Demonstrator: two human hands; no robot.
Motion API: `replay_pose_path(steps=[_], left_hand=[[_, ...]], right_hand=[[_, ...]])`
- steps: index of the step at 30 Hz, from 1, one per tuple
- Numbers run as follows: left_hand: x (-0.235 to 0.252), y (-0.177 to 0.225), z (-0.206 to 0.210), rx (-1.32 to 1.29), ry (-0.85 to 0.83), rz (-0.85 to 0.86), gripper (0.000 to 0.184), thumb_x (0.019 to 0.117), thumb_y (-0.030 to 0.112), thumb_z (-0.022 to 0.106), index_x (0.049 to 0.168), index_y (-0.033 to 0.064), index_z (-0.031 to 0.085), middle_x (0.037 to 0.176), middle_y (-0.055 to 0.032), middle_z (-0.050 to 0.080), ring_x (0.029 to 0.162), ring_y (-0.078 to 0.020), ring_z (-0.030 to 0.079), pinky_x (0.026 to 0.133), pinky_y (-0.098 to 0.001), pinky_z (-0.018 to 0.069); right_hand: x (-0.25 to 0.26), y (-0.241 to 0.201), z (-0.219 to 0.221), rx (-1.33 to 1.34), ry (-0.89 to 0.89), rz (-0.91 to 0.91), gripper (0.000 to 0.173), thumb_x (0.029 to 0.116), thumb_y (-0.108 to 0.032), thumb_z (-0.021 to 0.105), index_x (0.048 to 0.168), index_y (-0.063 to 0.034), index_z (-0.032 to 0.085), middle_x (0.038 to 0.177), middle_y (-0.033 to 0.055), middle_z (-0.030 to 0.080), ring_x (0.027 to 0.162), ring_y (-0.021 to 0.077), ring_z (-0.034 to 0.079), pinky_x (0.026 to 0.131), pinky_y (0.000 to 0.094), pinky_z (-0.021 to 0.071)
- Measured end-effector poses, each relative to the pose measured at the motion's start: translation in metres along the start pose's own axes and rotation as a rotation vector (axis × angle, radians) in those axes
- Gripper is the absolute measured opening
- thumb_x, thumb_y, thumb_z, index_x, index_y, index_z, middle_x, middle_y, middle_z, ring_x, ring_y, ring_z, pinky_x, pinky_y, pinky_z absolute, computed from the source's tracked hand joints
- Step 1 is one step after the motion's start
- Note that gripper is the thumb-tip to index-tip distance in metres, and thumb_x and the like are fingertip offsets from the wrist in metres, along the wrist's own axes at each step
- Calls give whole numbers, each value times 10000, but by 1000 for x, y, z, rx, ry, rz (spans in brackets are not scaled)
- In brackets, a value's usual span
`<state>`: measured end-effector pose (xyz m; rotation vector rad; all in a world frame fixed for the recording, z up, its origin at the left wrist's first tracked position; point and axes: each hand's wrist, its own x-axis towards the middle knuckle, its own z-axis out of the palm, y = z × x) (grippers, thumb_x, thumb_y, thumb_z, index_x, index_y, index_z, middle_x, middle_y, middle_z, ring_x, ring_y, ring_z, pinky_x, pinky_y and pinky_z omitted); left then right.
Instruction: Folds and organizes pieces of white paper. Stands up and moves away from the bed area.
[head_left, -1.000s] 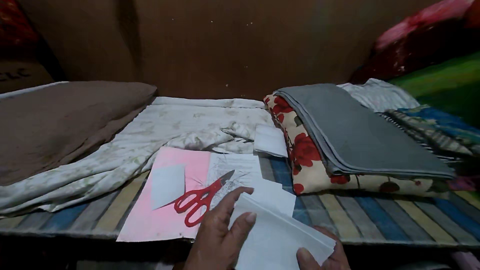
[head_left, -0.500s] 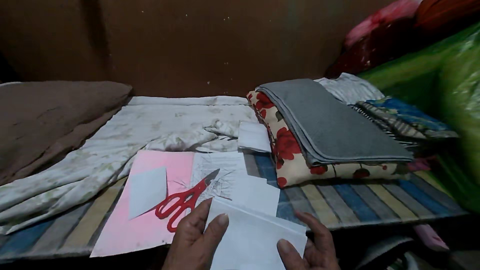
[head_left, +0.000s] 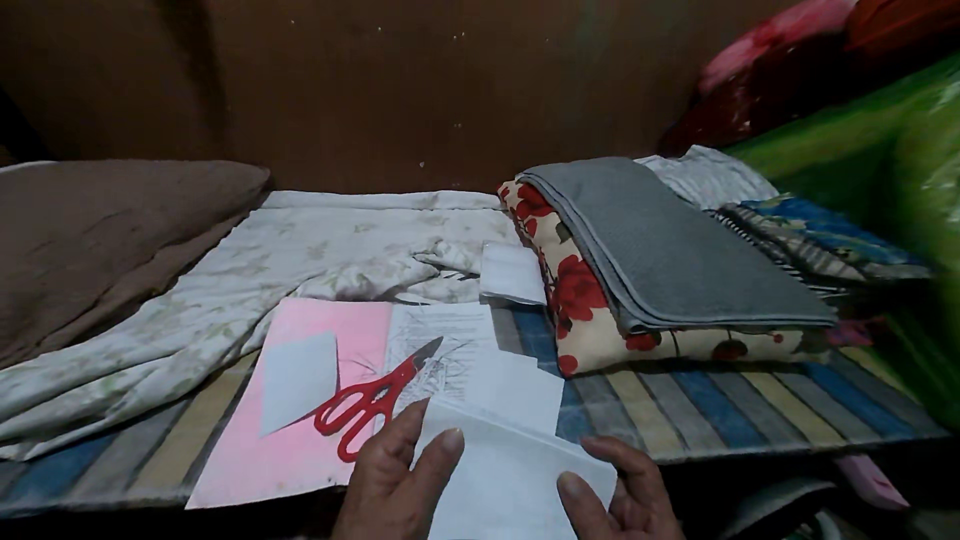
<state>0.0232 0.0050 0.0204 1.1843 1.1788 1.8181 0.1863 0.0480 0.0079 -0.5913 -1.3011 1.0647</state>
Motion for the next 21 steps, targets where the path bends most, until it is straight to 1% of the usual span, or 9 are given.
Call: replay_pose_path(steps=[3,5,6,9,13,17,19,20,21], left_hand=[[0,1,0,-20,-23,12,234,975,-61,541,1163,53,622,980,106,752,862,-9,718,791,-229,619],[-1,1,-1,-42,-27,22,244,967,-63,555,1162,62,633,989,103,755,870,-14,720,793,-233,620],[-1,1,0,-43,-4,28,242,963,-70,553,1149,58,640,978,98,756,857,-16,721,784,-233,621],[0,3,3,-9,107,38,219,962,-70,549,1135,33,636,959,88,757,841,-21,724,774,-232,625],[0,5,4,2,156,67,231,946,-80,562,1119,44,652,954,96,759,845,-12,721,777,-219,620],[0,7,7,-20,231,96,242,948,-91,550,1083,75,663,907,116,761,799,-3,722,735,-199,621],[1,13,10,-24,336,33,230,967,-90,503,1066,63,643,854,105,755,761,-6,723,705,-199,623],[4,16,11,-30,397,-13,215,984,-81,477,1071,48,625,828,95,747,742,-10,722,691,-197,623],[6,17,10,-47,447,-54,200,1002,-61,455,1086,33,612,813,76,742,730,-20,724,678,-202,625]], right_hand=[[1,-3,1,-4,13,-18,385,892,146,578,1165,-125,564,1107,-189,696,992,-65,668,866,176,588],[1,-10,2,-2,20,16,434,889,161,553,1250,-62,463,1121,-182,692,975,-64,680,859,181,596],[2,-12,3,12,20,42,456,891,173,526,1280,-33,408,1095,-170,699,943,-56,692,838,183,602],[5,-11,0,102,-60,130,492,907,181,475,1322,-42,333,1029,-129,740,881,0,727,795,218,622],[4,-4,-5,140,-129,156,480,908,178,492,1306,-57,366,1029,-111,746,880,22,732,802,243,626],[3,-11,-5,173,-162,200,515,897,179,512,1314,-81,357,992,-97,764,864,40,743,786,251,628],[4,-12,-8,198,-220,255,518,923,122,516,1361,-70,317,984,-88,759,824,53,741,721,256,628],[5,-9,-11,239,-254,280,485,965,65,501,1386,-62,296,990,-69,757,812,78,744,700,272,630],[5,-4,-15,304,-289,304,424,1021,-5,471,1395,-73,285,1020,-41,758,839,112,753,720,295,638]])
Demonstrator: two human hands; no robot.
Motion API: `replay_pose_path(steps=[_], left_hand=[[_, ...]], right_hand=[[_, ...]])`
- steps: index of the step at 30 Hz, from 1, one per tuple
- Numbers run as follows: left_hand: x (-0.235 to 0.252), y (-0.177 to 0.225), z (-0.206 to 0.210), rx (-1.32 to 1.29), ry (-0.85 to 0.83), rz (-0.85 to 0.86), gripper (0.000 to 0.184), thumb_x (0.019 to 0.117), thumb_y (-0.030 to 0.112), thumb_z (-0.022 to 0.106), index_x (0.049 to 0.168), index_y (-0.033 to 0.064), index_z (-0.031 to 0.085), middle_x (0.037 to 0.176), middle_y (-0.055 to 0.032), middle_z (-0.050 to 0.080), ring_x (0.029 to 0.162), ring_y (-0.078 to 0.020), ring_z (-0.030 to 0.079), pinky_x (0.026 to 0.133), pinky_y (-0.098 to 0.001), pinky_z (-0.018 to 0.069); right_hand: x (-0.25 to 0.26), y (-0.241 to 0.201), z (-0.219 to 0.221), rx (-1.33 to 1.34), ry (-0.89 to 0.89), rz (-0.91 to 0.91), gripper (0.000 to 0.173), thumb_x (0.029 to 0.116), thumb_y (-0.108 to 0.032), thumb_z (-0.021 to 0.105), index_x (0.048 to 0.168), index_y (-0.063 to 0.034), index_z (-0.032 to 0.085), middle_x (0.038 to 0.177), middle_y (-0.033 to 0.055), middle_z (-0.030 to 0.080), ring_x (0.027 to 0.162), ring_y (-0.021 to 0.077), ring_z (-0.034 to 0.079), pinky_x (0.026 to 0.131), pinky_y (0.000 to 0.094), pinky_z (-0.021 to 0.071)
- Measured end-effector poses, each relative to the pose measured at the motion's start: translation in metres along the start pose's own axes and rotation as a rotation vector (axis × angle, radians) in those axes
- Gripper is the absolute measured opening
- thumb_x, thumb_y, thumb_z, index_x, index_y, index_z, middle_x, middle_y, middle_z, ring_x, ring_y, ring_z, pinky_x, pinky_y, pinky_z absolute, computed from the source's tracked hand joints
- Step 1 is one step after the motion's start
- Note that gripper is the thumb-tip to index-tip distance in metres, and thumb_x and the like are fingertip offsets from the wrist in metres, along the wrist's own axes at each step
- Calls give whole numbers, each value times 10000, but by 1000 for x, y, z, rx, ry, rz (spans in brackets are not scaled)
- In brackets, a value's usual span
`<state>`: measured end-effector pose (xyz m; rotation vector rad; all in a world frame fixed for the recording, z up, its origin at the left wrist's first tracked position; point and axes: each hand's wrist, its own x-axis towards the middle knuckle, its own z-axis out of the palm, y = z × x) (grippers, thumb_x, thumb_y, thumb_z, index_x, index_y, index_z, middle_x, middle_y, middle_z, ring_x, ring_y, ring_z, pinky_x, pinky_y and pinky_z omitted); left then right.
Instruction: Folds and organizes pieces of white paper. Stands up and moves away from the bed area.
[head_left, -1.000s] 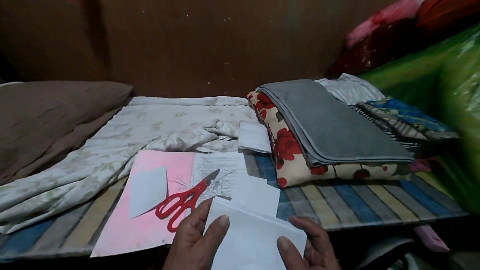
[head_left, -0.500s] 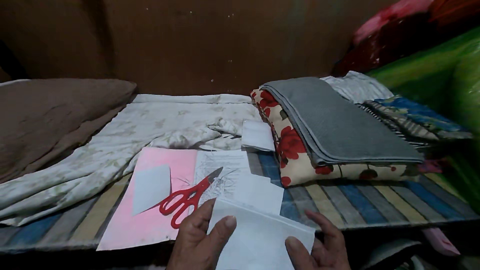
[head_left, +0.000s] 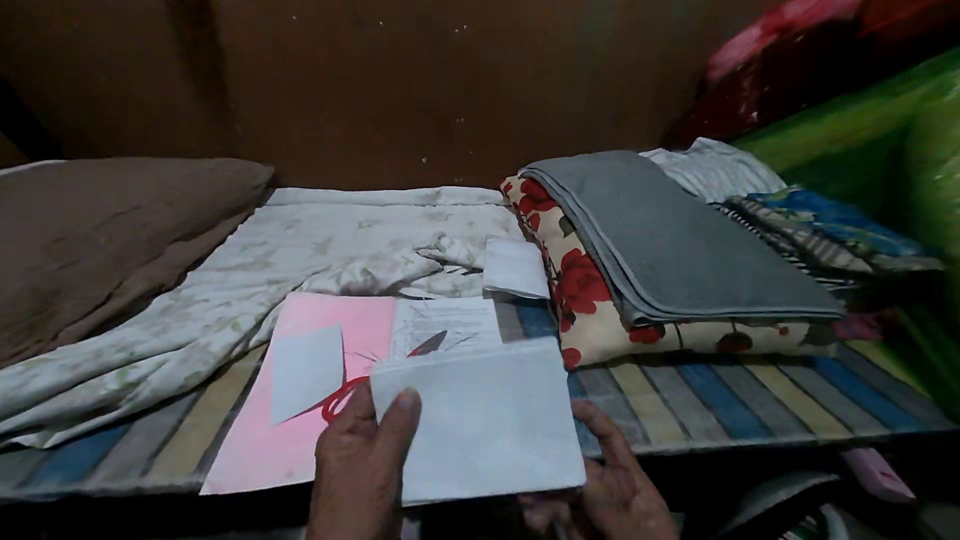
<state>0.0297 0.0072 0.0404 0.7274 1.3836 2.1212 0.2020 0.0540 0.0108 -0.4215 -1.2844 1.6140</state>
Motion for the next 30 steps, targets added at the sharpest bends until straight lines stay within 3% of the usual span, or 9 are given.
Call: replay_pose_path(steps=[1,3,7,10,17,21,24,30], left_hand=[[2,1,0,-17,31,-43,190,1025,-37,437,1107,22,598,812,56,742,728,-32,728,672,-212,629],[5,2,-1,-52,60,-104,185,1050,-7,424,1138,12,585,821,27,746,727,-52,736,664,-228,636],[6,-1,-2,-87,59,-127,189,1049,-4,429,1147,12,590,842,16,750,747,-62,740,679,-234,637],[6,-3,-2,-75,50,-121,182,1044,-6,440,1154,4,585,851,10,745,755,-61,738,687,-240,638],[5,-3,-2,-44,74,-123,181,1028,-20,461,1144,4,598,862,37,743,782,-30,728,721,-210,625],[4,-6,-2,-53,84,-112,188,1030,-22,446,1148,0,591,844,29,745,751,-46,733,693,-224,632],[1,-5,0,-36,109,-42,178,1010,-49,455,1119,4,585,829,66,734,743,-15,722,690,-204,626],[-5,-7,-4,-56,57,222,257,952,-131,478,1088,45,608,875,148,748,808,25,717,748,-180,619]], right_hand=[[0,3,-5,52,-24,13,378,1059,-76,453,1399,-84,287,1044,-19,760,870,136,757,748,308,639],[0,4,-7,98,2,20,327,1073,-78,421,1385,-86,321,1025,8,768,869,159,762,759,310,637],[-2,1,2,17,48,-39,388,978,77,506,1313,-92,409,957,-24,777,816,120,757,746,286,631],[-2,1,8,-17,48,-104,398,931,101,591,1251,-113,494,971,-34,779,833,102,756,742,273,632],[-1,1,17,-134,137,-193,323,938,130,560,1145,-116,589,885,-64,777,768,61,745,692,231,625],[-4,0,19,-210,114,-236,300,938,59,629,1139,-164,623,956,-108,765,806,32,735,712,222,628],[-2,2,17,-198,94,-260,283,930,-10,683,1144,-189,631,988,-107,763,816,31,734,713,215,625],[0,-1,22,-190,188,-163,336,917,160,553,1105,-118,554,829,-76,762,709,51,732,645,218,618]])
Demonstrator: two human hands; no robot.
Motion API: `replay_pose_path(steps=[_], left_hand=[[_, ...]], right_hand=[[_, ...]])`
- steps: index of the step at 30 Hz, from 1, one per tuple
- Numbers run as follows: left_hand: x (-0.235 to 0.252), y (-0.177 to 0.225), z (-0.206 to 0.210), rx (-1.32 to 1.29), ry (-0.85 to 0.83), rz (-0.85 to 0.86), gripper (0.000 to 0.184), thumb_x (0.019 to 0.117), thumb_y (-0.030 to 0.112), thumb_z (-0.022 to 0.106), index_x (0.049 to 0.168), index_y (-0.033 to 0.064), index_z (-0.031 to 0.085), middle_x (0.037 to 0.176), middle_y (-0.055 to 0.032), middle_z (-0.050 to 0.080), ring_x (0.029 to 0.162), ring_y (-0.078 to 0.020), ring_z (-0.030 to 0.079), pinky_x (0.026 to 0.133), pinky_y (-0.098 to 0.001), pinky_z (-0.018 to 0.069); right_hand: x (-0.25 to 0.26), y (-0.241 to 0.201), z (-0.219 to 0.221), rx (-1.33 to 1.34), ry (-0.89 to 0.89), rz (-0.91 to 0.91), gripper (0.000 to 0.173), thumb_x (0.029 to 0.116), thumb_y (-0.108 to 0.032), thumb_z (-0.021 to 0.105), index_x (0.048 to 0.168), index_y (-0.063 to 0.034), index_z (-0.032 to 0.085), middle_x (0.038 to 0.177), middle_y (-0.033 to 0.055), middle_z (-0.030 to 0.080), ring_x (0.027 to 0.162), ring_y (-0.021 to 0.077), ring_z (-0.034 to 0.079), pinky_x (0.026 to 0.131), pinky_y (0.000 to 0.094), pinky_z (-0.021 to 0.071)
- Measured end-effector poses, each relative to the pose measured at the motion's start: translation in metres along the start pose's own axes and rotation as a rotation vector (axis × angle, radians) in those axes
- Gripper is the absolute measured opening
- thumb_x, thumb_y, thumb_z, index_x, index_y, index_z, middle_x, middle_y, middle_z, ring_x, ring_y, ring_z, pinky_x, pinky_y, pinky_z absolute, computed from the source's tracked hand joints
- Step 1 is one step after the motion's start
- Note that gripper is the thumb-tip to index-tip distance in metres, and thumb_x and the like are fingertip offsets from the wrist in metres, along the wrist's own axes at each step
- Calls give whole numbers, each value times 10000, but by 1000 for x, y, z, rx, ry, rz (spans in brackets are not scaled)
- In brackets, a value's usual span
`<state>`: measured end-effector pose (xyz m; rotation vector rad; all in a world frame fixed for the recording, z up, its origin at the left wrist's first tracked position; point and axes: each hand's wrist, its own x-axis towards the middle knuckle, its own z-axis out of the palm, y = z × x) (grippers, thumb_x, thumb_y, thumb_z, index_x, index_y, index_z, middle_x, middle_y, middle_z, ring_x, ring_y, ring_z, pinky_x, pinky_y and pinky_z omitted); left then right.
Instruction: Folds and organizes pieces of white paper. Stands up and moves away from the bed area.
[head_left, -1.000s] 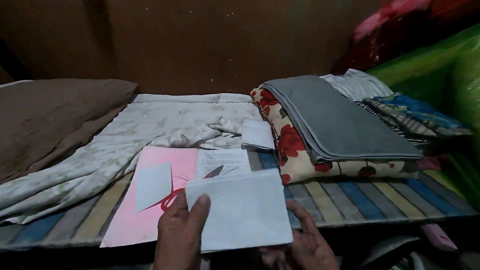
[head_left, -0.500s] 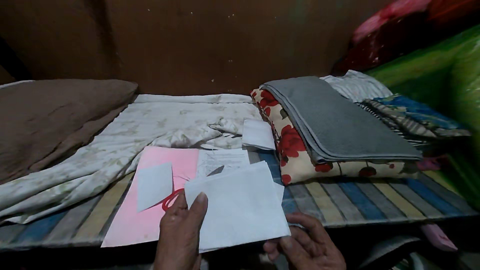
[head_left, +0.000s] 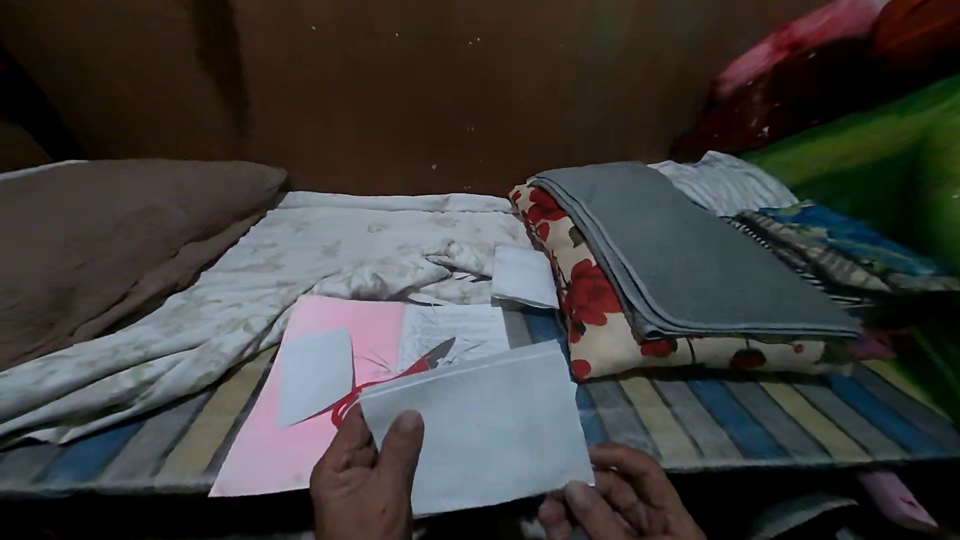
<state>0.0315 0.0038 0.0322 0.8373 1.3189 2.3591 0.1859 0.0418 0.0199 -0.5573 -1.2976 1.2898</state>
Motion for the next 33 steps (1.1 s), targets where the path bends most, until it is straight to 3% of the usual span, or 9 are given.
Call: replay_pose_path(steps=[5,8,10,12,15,18,20,26,33], left_hand=[[1,-2,-5,-33,-80,48,280,947,-119,535,1050,107,664,899,142,763,819,14,723,759,-191,620],[5,1,-20,111,-376,-17,201,933,-62,604,1057,74,685,911,130,756,821,15,715,763,-214,620],[9,-2,-28,199,-588,-38,119,934,-10,633,1039,10,686,893,99,742,813,29,694,764,-216,602],[10,-7,-27,206,-670,-75,105,937,-9,632,1029,-2,681,885,97,734,800,40,679,757,-204,588],[9,-12,-23,171,-612,-133,136,933,-35,619,1042,18,680,892,98,739,801,21,693,760,-214,598],[11,-12,-17,135,-448,-165,184,946,-62,586,1070,43,671,895,84,757,791,-21,723,739,-238,626],[15,-11,-15,97,-365,-129,240,951,-80,560,1065,89,688,906,102,767,803,-15,728,739,-225,627],[13,-4,-8,44,-249,32,291,947,-71,586,1006,187,707,908,164,762,818,36,710,748,-172,605],[14,3,-13,29,-257,160,222,971,89,657,1067,275,732,988,199,760,892,58,704,809,-147,591]], right_hand=[[5,-2,-3,-29,-31,2,393,868,160,558,1161,-97,511,966,-109,742,827,12,713,737,223,611],[13,-5,-13,-32,-150,69,466,868,125,576,1271,-52,423,1032,-130,733,904,-5,710,810,230,607],[15,-4,-22,-54,-188,134,409,853,105,601,1227,-48,534,1002,-129,734,873,-13,706,780,218,605],[16,0,-27,-80,-182,161,291,859,106,606,1055,-98,676,905,-133,746,817,-34,694,739,193,590],[15,6,-28,-84,-126,128,301,868,141,574,1045,-83,671,909,-123,742,819,-28,696,748,198,597],[19,4,-31,1,-88,144,410,880,140,539,1243,-48,514,971,-90,761,862,31,729,778,250,617],[23,0,-36,55,-89,152,463,885,115,573,1293,-59,441,998,-64,764,872,73,737,783,281,619],[25,-7,-26,46,-99,8,396,847,78,691,1159,-157,622,1020,-125,748,896,5,710,803,217,608],[33,-9,-11,44,-45,-89,248,863,23,728,1064,-121,709,936,-120,738,847,-19,690,770,186,599]])
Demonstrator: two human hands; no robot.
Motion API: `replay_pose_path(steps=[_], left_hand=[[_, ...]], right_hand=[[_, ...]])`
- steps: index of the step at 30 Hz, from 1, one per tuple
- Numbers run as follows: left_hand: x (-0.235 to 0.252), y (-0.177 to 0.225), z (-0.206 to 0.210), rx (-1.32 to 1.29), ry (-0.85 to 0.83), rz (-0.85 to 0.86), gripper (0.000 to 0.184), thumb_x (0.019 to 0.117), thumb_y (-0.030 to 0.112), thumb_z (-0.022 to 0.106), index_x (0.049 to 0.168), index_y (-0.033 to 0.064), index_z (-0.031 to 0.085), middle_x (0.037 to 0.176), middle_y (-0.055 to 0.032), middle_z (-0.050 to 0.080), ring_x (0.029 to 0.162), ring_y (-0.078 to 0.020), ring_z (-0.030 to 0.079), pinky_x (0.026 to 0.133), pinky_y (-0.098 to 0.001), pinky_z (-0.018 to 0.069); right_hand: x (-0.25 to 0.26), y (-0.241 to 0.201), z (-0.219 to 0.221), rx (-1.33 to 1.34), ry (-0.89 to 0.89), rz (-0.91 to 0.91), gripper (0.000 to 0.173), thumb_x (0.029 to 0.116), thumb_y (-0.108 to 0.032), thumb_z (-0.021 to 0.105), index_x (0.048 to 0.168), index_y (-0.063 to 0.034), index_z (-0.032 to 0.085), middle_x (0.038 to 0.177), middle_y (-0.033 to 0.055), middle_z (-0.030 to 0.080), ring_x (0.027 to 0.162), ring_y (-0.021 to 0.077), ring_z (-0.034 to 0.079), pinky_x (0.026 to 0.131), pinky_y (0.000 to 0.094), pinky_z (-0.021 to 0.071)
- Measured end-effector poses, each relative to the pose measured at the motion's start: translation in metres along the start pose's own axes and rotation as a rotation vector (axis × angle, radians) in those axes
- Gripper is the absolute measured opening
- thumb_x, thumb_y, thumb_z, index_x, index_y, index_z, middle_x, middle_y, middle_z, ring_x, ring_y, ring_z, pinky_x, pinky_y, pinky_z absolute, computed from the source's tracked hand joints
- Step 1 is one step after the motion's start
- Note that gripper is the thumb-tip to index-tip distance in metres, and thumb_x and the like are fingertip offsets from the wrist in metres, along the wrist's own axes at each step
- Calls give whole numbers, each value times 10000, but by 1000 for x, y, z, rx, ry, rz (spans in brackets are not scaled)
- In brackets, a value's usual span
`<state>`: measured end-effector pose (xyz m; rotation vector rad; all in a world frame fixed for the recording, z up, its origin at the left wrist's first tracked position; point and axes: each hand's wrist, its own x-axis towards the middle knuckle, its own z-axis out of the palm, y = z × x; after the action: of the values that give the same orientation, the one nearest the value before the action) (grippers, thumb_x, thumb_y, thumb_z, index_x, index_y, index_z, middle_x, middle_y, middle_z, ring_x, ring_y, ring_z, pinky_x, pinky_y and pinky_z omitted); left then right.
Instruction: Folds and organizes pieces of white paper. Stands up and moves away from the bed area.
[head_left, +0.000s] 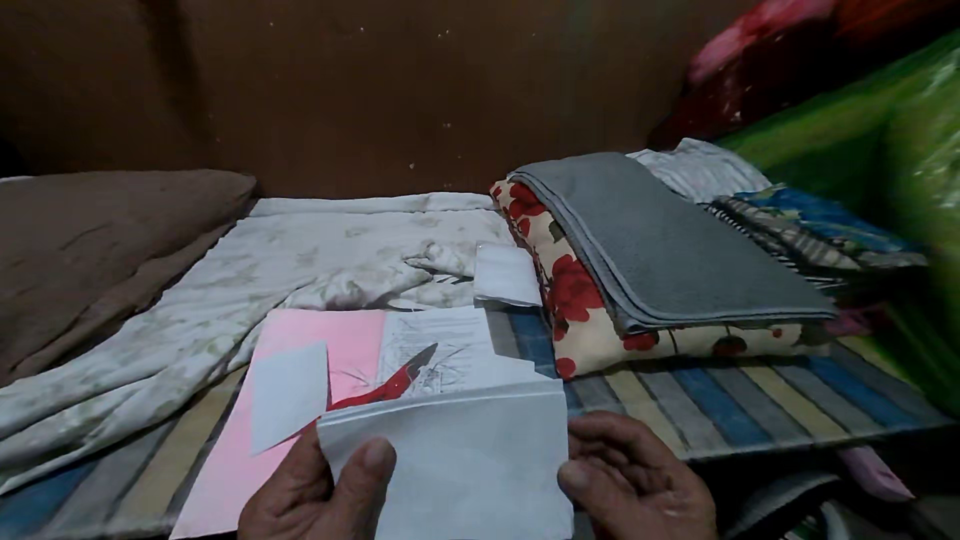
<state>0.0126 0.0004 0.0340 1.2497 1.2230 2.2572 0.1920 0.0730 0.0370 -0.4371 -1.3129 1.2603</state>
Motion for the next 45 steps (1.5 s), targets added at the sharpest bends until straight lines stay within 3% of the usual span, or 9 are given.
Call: replay_pose_path(steps=[16,24,26,29,32,34,37,41,45], left_hand=[[0,3,-8,-15,50,29,239,975,53,636,1055,255,735,961,187,765,861,61,704,784,-139,589],[0,7,-11,-21,122,-69,321,961,-97,533,1032,172,694,913,164,765,828,39,713,760,-166,606],[-1,8,-11,-23,135,-89,320,959,-107,524,1039,158,685,913,162,765,834,36,715,765,-171,609],[-1,12,-11,-19,155,-101,323,954,-116,515,1027,157,671,900,164,764,821,38,716,752,-172,611],[-1,12,-16,-11,155,-83,324,952,-109,534,1028,169,683,906,169,763,829,42,713,759,-168,606],[-2,11,-16,-18,145,-74,307,952,-96,561,1035,169,693,924,161,768,842,34,718,773,-176,610],[-3,9,-13,-31,116,-74,277,952,-66,594,1044,171,704,936,154,770,849,28,720,776,-182,613],[-5,12,-9,-45,95,-81,251,961,-26,614,1052,189,707,944,160,769,843,29,719,769,-176,609],[-7,17,-8,-40,55,-66,244,968,13,628,1075,216,710,968,165,768,858,31,718,773,-179,611]], right_hand=[[-2,1,6,-235,-81,-161,72,951,-32,654,919,-91,681,883,-126,692,822,-90,631,736,103,543],[20,20,5,-198,64,-109,199,1010,3,524,910,-121,643,766,-116,699,670,-18,666,628,161,578],[29,39,4,-525,18,-165,198,1015,-86,545,939,6,703,871,-9,711,785,13,674,729,179,570],[30,50,9,-816,-150,-188,319,1005,-197,564,1004,68,741,1086,225,702,956,248,701,847,382,565],[29,39,15,-500,-71,-168,202,1004,-50,540,998,74,700,901,-9,727,849,-49,663,791,142,551],[31,28,16,-255,-82,-130,180,1054,-66,475,1129,-29,634,936,-125,720,839,-55,665,742,155,566],[30,11,20,-126,-116,-136,205,1030,-260,580,1225,-213,622,1086,-176,728,959,-27,684,819,181,582],[26,-6,30,-88,-154,-111,347,941,-98,686,1254,-127,538,1066,-177,729,951,-35,689,841,195,591],[28,-3,30,-138,-178,-181,220,939,-61,682,1137,-155,700,1072,-183,720,898,-80,655,779,136,564]])
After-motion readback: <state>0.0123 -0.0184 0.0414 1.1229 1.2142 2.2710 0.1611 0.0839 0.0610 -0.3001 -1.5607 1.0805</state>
